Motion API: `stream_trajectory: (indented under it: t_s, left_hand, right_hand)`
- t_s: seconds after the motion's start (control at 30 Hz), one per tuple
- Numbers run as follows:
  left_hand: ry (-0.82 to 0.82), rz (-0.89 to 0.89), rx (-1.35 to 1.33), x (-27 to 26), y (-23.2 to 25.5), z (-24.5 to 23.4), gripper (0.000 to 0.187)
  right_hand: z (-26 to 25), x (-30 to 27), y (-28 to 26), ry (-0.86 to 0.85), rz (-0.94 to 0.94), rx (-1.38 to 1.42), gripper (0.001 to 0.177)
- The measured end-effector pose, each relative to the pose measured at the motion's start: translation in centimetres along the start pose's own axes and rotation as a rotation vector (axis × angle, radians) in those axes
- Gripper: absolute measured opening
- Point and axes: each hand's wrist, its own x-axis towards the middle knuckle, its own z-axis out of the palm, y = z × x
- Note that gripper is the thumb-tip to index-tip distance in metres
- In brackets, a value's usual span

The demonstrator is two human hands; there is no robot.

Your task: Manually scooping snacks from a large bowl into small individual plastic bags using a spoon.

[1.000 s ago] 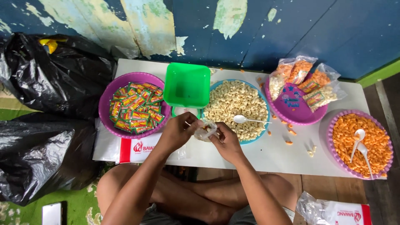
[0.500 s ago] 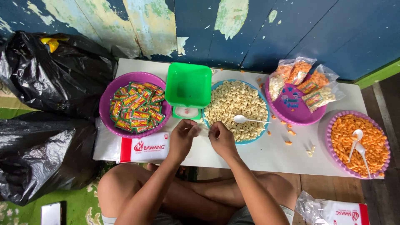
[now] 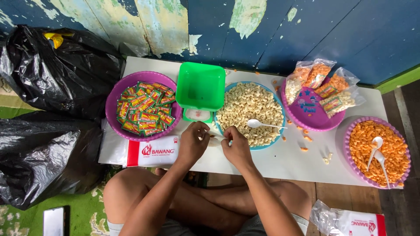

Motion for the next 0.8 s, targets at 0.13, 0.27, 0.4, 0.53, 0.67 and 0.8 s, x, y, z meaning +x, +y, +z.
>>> stream_trajectory:
  t_s: [0.13, 0.27, 0.4, 0.53, 0.67, 0.8]
  left_hand:
    - [-0.017, 0.030, 0.089, 0.2, 0.8, -1.3, 0.019]
    - [-0.182, 0.130, 0.023, 1.7, 3.9, -4.1, 0.024]
    - [-0.351, 0.297, 0.033, 3.7, 7.7, -7.8, 0.020]
    - [-0.396, 0.456, 0.076, 5.3, 10.3, -10.5, 0.022]
    - [-0.410, 0.635, 0.266, 6.5, 12.3, -12.8, 0.017]
    - [-0.447, 0.707, 0.430, 7.8, 15.0, -14.7, 0.022]
  right_hand:
    - [-2.5, -0.1, -2.4, -0.020, -0.284, 0.046, 0.019]
    - [-4.7, 0.8, -4.5, -0.127, -0.548, 0.049, 0.026]
    - [-6.9, 1.7, -7.2, -0.062, -0.791, -0.070, 0.026]
    - [-9.1, 3.2, -9.9, -0.099, -0.868, -0.101, 0.021]
    - [-10.3, 5.5, -11.5, -0.109, -0.883, 0.038, 0.012]
    - [-10.5, 7.2, -13.3, 0.036, -0.813, 0.065, 0.014]
